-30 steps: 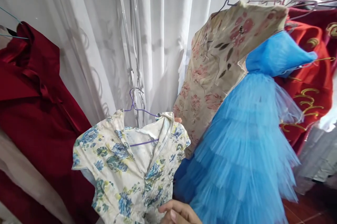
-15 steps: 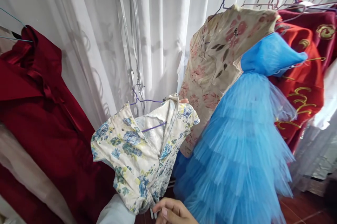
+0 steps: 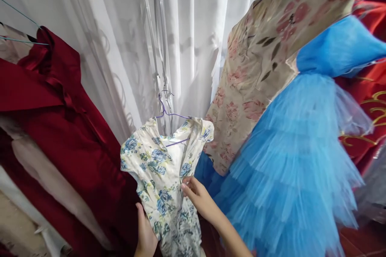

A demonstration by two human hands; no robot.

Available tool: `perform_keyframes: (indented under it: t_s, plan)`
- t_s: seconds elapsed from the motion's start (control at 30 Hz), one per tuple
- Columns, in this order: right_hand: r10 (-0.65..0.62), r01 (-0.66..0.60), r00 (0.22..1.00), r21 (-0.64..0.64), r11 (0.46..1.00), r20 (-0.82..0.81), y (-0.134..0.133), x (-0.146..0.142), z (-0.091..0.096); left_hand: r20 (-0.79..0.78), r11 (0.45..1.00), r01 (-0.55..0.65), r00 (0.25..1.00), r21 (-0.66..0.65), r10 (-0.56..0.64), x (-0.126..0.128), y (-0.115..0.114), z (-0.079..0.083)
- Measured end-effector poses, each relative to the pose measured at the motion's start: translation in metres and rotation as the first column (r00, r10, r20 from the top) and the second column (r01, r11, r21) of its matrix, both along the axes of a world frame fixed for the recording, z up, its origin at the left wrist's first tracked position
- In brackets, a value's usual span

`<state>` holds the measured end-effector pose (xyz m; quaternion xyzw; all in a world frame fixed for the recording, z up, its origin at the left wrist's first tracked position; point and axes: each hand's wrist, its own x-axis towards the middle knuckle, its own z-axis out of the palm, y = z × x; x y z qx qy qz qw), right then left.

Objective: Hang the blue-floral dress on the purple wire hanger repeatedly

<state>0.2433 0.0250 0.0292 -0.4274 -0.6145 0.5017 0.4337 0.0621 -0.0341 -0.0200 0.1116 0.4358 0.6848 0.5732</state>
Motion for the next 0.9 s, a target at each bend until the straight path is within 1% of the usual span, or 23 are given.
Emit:
perform_keyframes:
  t_s: [0.03,0.1,0.2,0.23,0.27,0.3,0.33,0.37,0.4,0.43,0.47,0.5,0.53,0.57,0.6,0.67,0.73,0.8,0.83,0.9]
  plan:
    - [0.019,-0.019,1.0,0.02,1.0,0.004,0.005,-0.009,0.0,-0.034,1.0,-0.01,0.999,-0.023,0.009,-0.003,-0.004,-0.004]
    - [0.06,-0.06,0.998,0.043,0.997,-0.002,0.011,-0.025,0.002,-0.164,0.999,-0.012,0.986,-0.034,0.006,-0.007,-0.01,-0.011]
    - [0.07,-0.069,0.997,0.033,0.997,-0.022,0.015,-0.037,0.005,-0.366,1.0,-0.015,0.931,-0.005,0.012,-0.011,-0.012,-0.018]
    - [0.061,-0.061,0.997,0.016,0.998,-0.04,0.015,-0.037,0.005,-0.431,0.999,-0.043,0.901,0.012,0.044,-0.014,-0.012,-0.019]
    - [0.05,-0.05,0.997,-0.005,0.999,-0.06,0.014,-0.035,0.005,-0.511,0.993,-0.109,0.851,0.053,0.121,-0.017,-0.012,-0.019]
    - [0.038,-0.04,0.996,-0.026,0.999,-0.076,0.011,-0.033,0.004,-0.597,0.969,-0.212,0.764,0.123,0.243,-0.021,-0.011,-0.019]
    - [0.032,-0.036,0.996,-0.049,0.998,-0.087,0.009,-0.03,0.002,-0.672,0.923,-0.319,0.637,0.217,0.378,-0.024,-0.01,-0.017]
    - [0.03,-0.036,0.995,-0.072,0.997,-0.092,0.005,-0.027,0.001,-0.726,0.867,-0.386,0.49,0.315,0.482,-0.026,-0.009,-0.015]
    - [0.032,-0.04,0.995,-0.095,0.995,-0.093,0.001,-0.024,0.0,-0.762,0.828,-0.393,0.361,0.4,0.539,-0.026,-0.007,-0.013]
    - [0.039,-0.05,0.995,-0.117,0.992,-0.095,-0.004,-0.023,0.0,-0.795,0.831,-0.328,0.277,0.449,0.539,-0.022,-0.005,-0.01]
    - [0.051,-0.064,0.994,-0.136,0.989,-0.1,-0.008,-0.022,0.0,-0.836,0.87,-0.201,0.245,0.451,0.49,-0.016,-0.002,-0.007]
    - [0.067,-0.083,0.992,-0.15,0.985,-0.111,-0.013,-0.022,0.0,-0.877,0.908,-0.042,0.244,0.416,0.413,-0.008,0.002,-0.003]
    - [0.086,-0.107,0.988,-0.163,0.981,-0.126,-0.017,-0.023,0.002,-0.906,0.923,0.1,0.255,0.371,0.337,0.002,0.006,0.0]
    - [0.106,-0.13,0.984,-0.175,0.976,-0.142,-0.02,-0.024,0.003,-0.921,0.922,0.191,0.267,0.337,0.282,0.012,0.01,0.004]
    - [0.12,-0.149,0.98,-0.188,0.971,-0.158,-0.022,-0.025,0.006,-0.926,0.919,0.231,0.28,0.32,0.252,0.022,0.013,0.007]
    - [0.097,-0.133,0.979,-0.194,0.972,-0.181,-0.021,-0.026,0.015,-0.922,0.923,0.219,0.301,0.316,0.245,0.036,0.019,0.013]
    - [0.009,-0.041,0.979,-0.156,0.987,-0.203,-0.011,-0.027,0.031,-0.923,0.924,0.215,0.294,0.316,0.247,0.042,0.022,0.016]
    - [-0.073,0.053,0.964,-0.085,0.995,-0.257,0.008,-0.03,0.056,-0.931,0.917,0.25,0.274,0.311,0.241,0.041,0.024,0.016]
    - [-0.089,0.075,0.95,-0.056,0.996,-0.3,0.021,-0.033,0.071,-0.936,0.913,0.271,0.26,0.306,0.237,0.039,0.024,0.015]
    - [-0.051,0.052,0.924,-0.007,0.999,-0.379,0.05,-0.042,0.104,-0.947,0.908,0.299,0.216,0.295,0.237,0.034,0.027,0.009]
